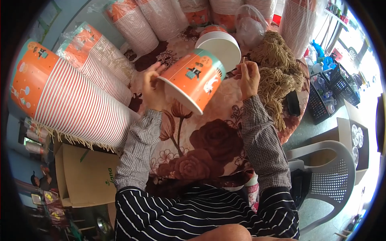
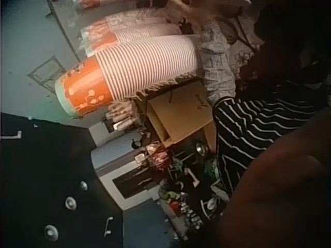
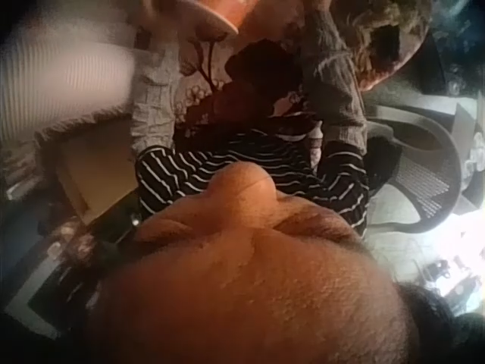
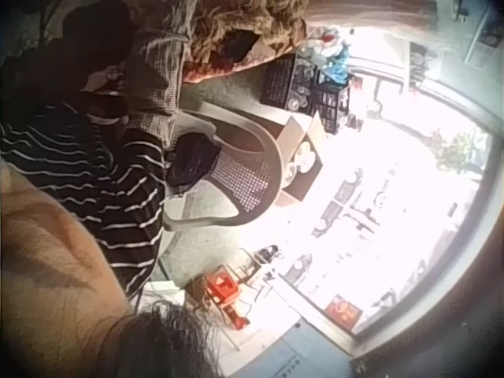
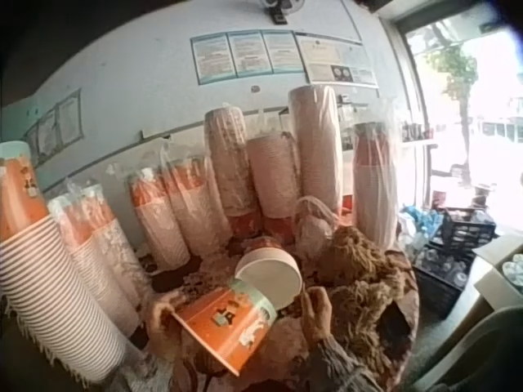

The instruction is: Attaching string handles to paper buckets in a production setting.

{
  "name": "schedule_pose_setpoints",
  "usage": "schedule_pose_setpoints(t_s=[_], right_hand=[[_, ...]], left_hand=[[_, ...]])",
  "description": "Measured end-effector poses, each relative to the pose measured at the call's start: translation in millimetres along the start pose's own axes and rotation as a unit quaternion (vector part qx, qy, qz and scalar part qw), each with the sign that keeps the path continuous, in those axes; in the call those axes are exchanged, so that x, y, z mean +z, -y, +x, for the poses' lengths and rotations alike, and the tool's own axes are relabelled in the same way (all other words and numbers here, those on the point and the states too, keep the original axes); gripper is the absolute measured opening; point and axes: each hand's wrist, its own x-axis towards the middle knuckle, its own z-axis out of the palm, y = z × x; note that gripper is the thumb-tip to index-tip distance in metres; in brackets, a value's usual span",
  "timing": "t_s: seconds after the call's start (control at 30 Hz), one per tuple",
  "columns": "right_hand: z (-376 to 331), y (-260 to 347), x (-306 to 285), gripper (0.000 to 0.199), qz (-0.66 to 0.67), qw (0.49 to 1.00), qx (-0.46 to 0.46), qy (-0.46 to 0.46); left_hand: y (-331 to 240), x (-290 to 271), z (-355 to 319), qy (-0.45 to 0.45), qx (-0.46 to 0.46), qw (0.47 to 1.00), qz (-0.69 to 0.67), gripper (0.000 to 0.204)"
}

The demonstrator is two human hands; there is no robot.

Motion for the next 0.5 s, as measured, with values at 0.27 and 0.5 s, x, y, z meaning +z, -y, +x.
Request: schedule_pose_setpoints(t_s=[0.27,0.5], right_hand=[[-76,11,50,0.006,-0.177,0.947,-0.137,0.233],[-114,24,57,0.009,-0.272,0.895,-0.195,0.296]], left_hand=[[26,-75,-50,-0.038,-0.119,0.987,0.104,0.018],[-17,-73,-71,-0.085,-0.032,0.965,0.246,0.032]])
